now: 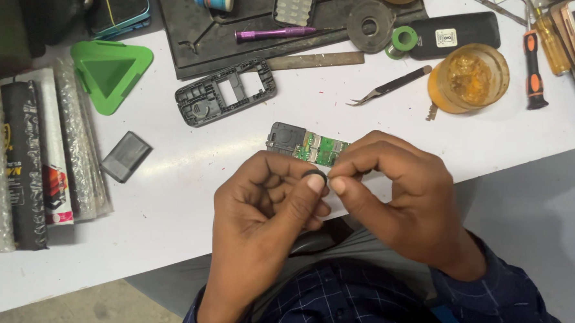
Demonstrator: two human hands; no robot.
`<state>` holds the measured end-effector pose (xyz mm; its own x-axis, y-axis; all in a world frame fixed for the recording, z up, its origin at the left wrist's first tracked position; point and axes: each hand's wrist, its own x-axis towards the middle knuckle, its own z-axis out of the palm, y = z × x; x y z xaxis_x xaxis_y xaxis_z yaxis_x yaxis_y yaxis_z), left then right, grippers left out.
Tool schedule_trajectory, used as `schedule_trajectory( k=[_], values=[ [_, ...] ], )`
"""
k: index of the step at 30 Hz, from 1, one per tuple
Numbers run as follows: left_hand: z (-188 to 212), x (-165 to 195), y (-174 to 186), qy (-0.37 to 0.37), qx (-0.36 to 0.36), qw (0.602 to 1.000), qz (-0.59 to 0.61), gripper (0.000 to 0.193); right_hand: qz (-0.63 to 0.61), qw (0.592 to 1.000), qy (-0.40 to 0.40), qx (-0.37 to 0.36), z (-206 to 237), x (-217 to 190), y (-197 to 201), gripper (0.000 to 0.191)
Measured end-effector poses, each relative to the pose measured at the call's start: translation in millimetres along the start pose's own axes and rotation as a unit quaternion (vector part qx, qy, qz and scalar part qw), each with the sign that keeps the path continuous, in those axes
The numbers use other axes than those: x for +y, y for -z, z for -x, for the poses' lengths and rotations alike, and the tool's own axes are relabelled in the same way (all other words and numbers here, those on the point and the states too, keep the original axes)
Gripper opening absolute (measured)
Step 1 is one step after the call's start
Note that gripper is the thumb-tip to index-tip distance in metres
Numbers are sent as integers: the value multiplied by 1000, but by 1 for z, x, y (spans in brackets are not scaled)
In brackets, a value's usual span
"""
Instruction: The person uses a soldering iron to apply solder to multiple points on a small green circuit board. They then handle a small circular speaker component, apply flux to its wires, and prepare to solder it to the board.
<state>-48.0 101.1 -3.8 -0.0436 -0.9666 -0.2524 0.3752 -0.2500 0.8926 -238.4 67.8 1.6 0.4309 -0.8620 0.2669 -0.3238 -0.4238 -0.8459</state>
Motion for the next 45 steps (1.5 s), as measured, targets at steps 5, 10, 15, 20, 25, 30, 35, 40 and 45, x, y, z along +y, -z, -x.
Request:
schedule_trajectory(
  k=[5,10,15,20,25,30,35,40,45],
  values=[
    [3,5,6,2,-4,1000,11,14,-184,974,-121,45,5,3,10,11],
    [5,3,4,21,-17,999,35,14,-142,989,-37,15,8,2,9,17],
    [6,1,4,19,-41,998,38,13,-154,987,-34,-8,8,4,8,13],
    [8,0,4,37,-64,995,73,12,-131,990,-45,-19,10,5,7,9],
    [7,-3,4,27,-48,993,103,12,-126,992,-18,-6,13,1,2,9],
    [8,-6,5,27,-47,993,101,12,-124,992,8,13,13,-1,5,15],
    [8,-7,6,30,-63,992,105,12,-81,997,12,-9,13,2,9,8],
    [7,-10,9,52,-105,978,173,12,-101,994,-27,-19,17,2,4,9],
    [5,-16,8,78,-110,963,234,13,-152,986,-62,-27,18,2,0,11]
  ],
)
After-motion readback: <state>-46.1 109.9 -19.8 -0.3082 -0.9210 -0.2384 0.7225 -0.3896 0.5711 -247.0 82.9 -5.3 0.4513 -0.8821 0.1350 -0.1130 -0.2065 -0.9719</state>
